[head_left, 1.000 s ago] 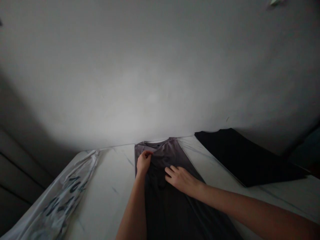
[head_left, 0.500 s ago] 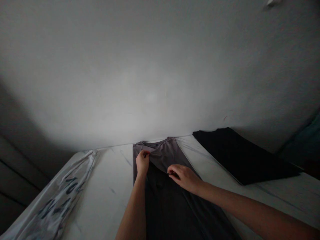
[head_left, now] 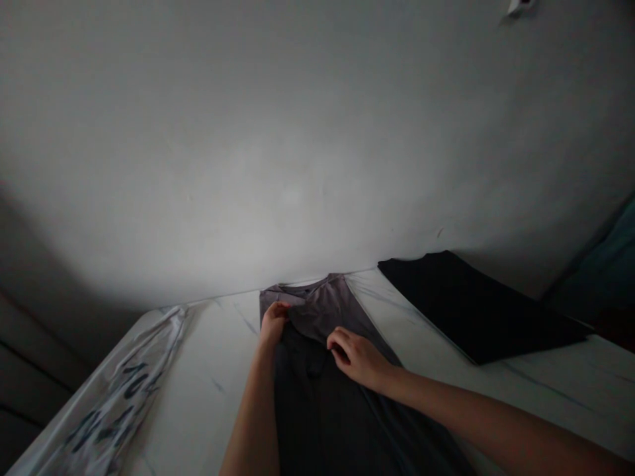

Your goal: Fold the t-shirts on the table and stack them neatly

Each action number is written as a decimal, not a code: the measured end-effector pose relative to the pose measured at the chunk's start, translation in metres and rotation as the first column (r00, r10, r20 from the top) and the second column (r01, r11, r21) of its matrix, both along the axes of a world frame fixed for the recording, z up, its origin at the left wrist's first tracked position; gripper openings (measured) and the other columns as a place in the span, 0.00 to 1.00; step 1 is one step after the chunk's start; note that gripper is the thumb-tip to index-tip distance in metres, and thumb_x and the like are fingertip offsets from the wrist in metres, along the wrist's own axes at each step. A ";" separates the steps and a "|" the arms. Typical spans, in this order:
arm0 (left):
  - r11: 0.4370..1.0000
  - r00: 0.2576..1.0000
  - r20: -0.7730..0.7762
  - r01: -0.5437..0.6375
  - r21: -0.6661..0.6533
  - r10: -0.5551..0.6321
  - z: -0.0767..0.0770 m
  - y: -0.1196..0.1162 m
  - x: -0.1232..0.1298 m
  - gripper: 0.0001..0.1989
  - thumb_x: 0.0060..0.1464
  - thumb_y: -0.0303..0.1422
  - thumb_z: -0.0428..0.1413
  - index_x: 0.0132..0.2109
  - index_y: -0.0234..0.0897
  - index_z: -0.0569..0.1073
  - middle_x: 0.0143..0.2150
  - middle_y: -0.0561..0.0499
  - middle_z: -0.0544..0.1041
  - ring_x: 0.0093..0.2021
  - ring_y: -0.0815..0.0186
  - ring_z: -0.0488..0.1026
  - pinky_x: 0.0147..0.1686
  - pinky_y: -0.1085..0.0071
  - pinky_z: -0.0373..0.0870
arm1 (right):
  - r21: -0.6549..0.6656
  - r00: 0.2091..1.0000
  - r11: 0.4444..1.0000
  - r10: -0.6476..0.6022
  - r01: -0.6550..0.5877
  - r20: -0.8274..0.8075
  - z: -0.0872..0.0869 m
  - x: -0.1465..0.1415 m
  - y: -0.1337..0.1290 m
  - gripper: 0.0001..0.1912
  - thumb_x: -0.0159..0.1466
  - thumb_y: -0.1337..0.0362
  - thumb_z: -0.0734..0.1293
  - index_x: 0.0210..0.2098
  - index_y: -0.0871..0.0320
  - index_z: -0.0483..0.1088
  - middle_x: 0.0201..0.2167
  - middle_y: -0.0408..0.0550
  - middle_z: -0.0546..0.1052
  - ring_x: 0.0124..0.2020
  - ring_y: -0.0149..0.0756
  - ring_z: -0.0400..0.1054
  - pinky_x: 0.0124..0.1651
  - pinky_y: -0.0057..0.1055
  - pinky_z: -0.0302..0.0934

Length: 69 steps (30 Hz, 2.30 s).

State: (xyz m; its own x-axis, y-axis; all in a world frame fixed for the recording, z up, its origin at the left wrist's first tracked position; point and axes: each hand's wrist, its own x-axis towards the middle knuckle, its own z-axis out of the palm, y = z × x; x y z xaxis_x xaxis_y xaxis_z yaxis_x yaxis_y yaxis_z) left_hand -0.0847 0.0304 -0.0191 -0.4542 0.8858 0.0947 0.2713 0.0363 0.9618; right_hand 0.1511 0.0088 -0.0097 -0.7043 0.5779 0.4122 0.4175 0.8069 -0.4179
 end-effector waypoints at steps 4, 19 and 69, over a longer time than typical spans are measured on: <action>0.990 0.990 0.025 0.138 0.034 -0.139 -0.001 -0.001 -0.001 0.23 0.29 0.14 0.48 0.35 0.35 0.74 0.33 0.52 0.81 0.35 0.64 0.78 0.36 0.71 0.75 | 0.005 1.000 0.999 -0.031 0.031 0.001 -0.001 0.000 0.001 0.16 0.53 0.81 0.58 0.35 0.55 0.62 0.35 0.44 0.69 0.35 0.33 0.67 0.40 0.29 0.62; 0.982 0.904 -0.401 -0.090 0.163 0.150 -0.002 -0.003 0.003 0.16 0.40 0.17 0.46 0.30 0.37 0.74 0.33 0.51 0.75 0.38 0.64 0.71 0.44 0.67 0.68 | 0.239 0.942 0.954 0.099 -0.181 0.320 -0.005 0.005 0.000 0.10 0.62 0.76 0.61 0.40 0.58 0.68 0.37 0.47 0.72 0.39 0.37 0.66 0.43 0.31 0.60; 0.705 0.304 -0.648 0.453 -0.546 -0.698 0.037 -0.030 0.113 0.10 0.53 0.26 0.50 0.40 0.40 0.74 0.42 0.46 0.77 0.44 0.57 0.74 0.41 0.64 0.70 | -0.022 0.899 0.977 -0.189 0.214 0.396 0.039 -0.069 0.177 0.12 0.59 0.79 0.63 0.35 0.65 0.77 0.39 0.52 0.79 0.36 0.33 0.70 0.36 0.25 0.56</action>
State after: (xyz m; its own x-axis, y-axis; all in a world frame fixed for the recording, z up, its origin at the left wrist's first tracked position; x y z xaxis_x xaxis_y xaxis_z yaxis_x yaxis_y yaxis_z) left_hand 0.0287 0.0002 0.0184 0.3424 0.9292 -0.1391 0.9050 -0.2864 0.3145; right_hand 0.0816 0.1855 0.0293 -0.6668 0.7401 0.0871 0.7081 0.6656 -0.2357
